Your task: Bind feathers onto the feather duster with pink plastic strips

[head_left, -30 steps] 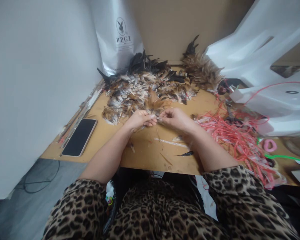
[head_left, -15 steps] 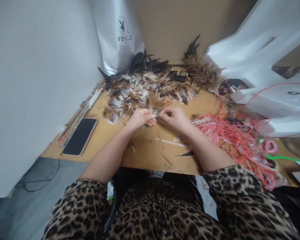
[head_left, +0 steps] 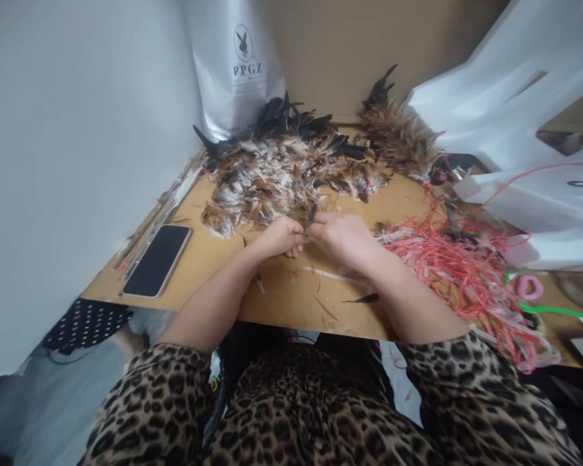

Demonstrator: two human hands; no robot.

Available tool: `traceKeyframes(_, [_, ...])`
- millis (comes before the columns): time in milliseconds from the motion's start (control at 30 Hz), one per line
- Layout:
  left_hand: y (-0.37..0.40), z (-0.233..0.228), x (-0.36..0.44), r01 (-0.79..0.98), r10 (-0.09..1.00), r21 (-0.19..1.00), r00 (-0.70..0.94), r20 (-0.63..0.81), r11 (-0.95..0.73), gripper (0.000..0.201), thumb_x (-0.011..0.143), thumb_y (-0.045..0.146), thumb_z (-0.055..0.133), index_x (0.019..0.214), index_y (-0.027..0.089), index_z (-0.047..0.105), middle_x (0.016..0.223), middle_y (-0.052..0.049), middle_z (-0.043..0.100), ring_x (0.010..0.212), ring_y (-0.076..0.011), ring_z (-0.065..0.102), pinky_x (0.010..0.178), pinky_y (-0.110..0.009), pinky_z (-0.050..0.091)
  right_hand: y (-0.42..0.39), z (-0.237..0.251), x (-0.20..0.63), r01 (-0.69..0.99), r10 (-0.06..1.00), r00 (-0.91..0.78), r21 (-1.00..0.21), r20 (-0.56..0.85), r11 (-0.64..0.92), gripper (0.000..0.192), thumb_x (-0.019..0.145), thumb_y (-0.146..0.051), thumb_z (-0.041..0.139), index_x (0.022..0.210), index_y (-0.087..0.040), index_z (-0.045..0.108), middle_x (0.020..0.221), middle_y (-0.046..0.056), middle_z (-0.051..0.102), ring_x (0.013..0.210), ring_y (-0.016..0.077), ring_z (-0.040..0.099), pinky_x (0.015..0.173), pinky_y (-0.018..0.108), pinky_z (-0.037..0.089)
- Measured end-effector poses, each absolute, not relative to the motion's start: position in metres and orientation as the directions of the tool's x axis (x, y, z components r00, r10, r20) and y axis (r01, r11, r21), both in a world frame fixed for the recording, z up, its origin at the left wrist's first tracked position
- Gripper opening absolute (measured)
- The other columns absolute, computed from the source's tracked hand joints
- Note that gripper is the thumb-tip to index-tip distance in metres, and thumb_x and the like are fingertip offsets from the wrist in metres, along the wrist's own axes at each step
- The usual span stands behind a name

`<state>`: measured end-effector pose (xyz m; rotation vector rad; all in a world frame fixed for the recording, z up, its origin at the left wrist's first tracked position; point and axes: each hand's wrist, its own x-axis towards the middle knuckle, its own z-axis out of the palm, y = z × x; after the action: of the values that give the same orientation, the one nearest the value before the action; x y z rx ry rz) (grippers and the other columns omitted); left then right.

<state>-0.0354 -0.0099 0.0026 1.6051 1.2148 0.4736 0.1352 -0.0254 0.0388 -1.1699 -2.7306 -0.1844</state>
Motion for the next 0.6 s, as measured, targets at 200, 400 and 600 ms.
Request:
traceKeyframes(200, [-0.016,0.009,-0.031,0.542,0.869,0.84,0.43,-0.245,-0.031,0.026,0.08,0.013,0.054,0.054,0.011,0.054,0.043,0.001,0.054,0.036,-0.0064,0.052,0.039,-0.015,0.042,-0.036,0.059,0.139,0.731,0.727,-0.682,0.114,0.086,0.672,0.019,0.084,-0.014,0.049,0.079,-0.014,0.067,0.076,0.007,0.061,0.06,0.0123,0.046,0.052,0.029,0.019])
traceKeyframes(400, [-0.018,0.006,-0.03,0.531,0.83,0.84,0.516,-0.213,-0.115,0.024,0.077,0.013,0.057,0.053,0.011,0.055,0.042,0.001,0.054,0.036,-0.0076,0.052,0.039,-0.016,0.041,-0.025,0.053,0.137,0.628,0.622,-0.749,-0.054,0.23,0.776,0.023,0.086,-0.022,0.049,0.072,-0.014,0.066,0.076,0.007,0.059,0.068,0.0137,0.047,0.058,0.027,0.027])
traceKeyframes(600, [-0.017,0.0,-0.032,0.376,0.803,0.916,0.585,-0.116,-0.142,0.02,0.078,0.022,0.059,0.061,0.01,0.061,0.048,-0.002,0.059,0.042,-0.0086,0.056,0.042,-0.017,0.044,0.011,0.027,0.15,0.427,0.742,-0.627,-0.692,0.237,0.582,0.016,0.075,-0.029,0.061,0.071,-0.013,0.065,0.069,0.004,0.061,0.067,0.0126,0.053,0.064,0.025,0.039])
